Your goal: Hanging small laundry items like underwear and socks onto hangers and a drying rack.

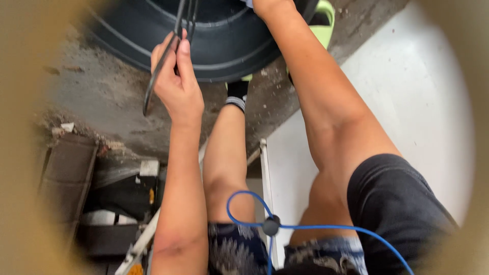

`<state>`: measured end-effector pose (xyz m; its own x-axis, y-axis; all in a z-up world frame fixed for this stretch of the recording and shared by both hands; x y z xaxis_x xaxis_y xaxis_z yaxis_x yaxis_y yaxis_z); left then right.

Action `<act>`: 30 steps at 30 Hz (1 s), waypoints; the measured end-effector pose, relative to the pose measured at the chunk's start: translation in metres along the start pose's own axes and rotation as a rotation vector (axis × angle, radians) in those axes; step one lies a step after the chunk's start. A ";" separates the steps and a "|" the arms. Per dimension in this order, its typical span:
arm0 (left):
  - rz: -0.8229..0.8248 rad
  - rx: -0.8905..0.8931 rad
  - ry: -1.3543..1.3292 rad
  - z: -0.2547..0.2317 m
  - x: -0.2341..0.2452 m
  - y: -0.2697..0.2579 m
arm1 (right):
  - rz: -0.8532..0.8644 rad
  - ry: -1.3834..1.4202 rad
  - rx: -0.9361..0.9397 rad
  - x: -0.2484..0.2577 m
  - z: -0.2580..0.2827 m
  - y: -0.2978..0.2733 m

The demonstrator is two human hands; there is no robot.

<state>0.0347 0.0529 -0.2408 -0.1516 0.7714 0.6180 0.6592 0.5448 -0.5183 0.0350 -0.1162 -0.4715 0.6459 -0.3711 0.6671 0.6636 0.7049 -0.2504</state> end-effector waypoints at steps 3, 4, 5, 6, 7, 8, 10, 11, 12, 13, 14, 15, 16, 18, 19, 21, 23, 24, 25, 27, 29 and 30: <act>0.006 -0.008 -0.004 -0.016 0.015 -0.018 | -0.024 0.008 0.010 0.055 0.038 -0.016; 0.006 -0.033 0.012 -0.022 0.019 -0.020 | -0.057 -0.013 0.025 0.076 0.041 -0.011; 0.004 -0.057 0.028 -0.029 0.023 -0.021 | -0.090 -0.034 0.040 0.093 0.047 0.002; -0.003 -0.089 0.013 -0.043 0.030 -0.024 | -0.116 -0.057 0.048 0.125 0.064 0.001; -0.003 -0.121 0.037 -0.056 0.033 -0.028 | -0.076 0.107 0.013 0.147 0.076 0.000; 0.007 -0.136 0.074 -0.068 0.040 -0.039 | -0.024 0.287 -0.032 0.163 0.097 -0.012; 0.031 -0.071 0.026 -0.089 0.050 -0.045 | -0.086 0.322 -0.004 0.205 0.121 -0.027; 0.054 0.009 -0.019 -0.095 0.055 -0.050 | -0.135 0.363 0.026 0.227 0.136 -0.037; 0.054 -0.004 -0.021 -0.108 0.062 -0.056 | -0.147 0.356 0.028 0.249 0.148 -0.046; 0.077 0.041 -0.040 -0.116 0.067 -0.061 | -0.152 0.476 -0.019 0.268 0.156 -0.056; 0.101 0.081 -0.065 -0.124 0.070 -0.065 | -0.159 0.590 -0.063 0.286 0.164 -0.064; 0.102 0.063 -0.072 -0.138 0.075 -0.074 | -0.173 0.579 -0.057 0.313 0.177 -0.072; 0.097 -0.002 -0.067 -0.157 0.081 -0.082 | -0.152 0.693 -0.142 0.329 0.185 -0.081; 0.095 -0.085 -0.066 -0.191 0.089 -0.099 | -0.145 0.801 -0.220 0.366 0.201 -0.098; 0.088 -0.121 -0.068 -0.208 0.093 -0.109 | -0.172 0.860 -0.228 0.386 0.208 -0.106; 0.082 -0.163 -0.069 -0.236 0.104 -0.129 | -0.205 0.919 -0.233 0.431 0.223 -0.119; 0.099 -0.177 -0.040 -0.262 0.112 -0.144 | -0.231 0.809 -0.192 0.488 0.238 -0.125; 0.099 -0.184 -0.043 -0.282 0.118 -0.153 | -0.237 0.804 -0.190 0.498 0.242 -0.134; 0.113 -0.228 -0.021 -0.304 0.123 -0.164 | -0.277 0.776 -0.160 0.513 0.247 -0.143; 0.122 -0.288 0.001 -0.339 0.132 -0.180 | -0.332 0.743 -0.120 0.541 0.255 -0.157; 0.144 -0.390 0.078 -0.371 0.137 -0.199 | -0.439 0.969 -0.104 0.570 0.263 -0.171; 0.140 -0.396 0.074 -0.385 0.142 -0.206 | -0.442 0.964 -0.098 0.587 0.272 -0.175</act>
<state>0.1614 -0.0761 0.1815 0.0034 0.7957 0.6057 0.9039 0.2566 -0.3421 0.1955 -0.2930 0.1550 0.3381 -0.9342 -0.1142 0.9119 0.3552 -0.2057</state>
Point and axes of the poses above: each hand's wrist, its own y-axis towards the middle knuckle, its own x-axis out of the back of the hand, z = x × y, the point moved 10 cm from there along y, towards the middle knuckle, and after that the axes turned 11 degrees about x, right-handed, at the moved point
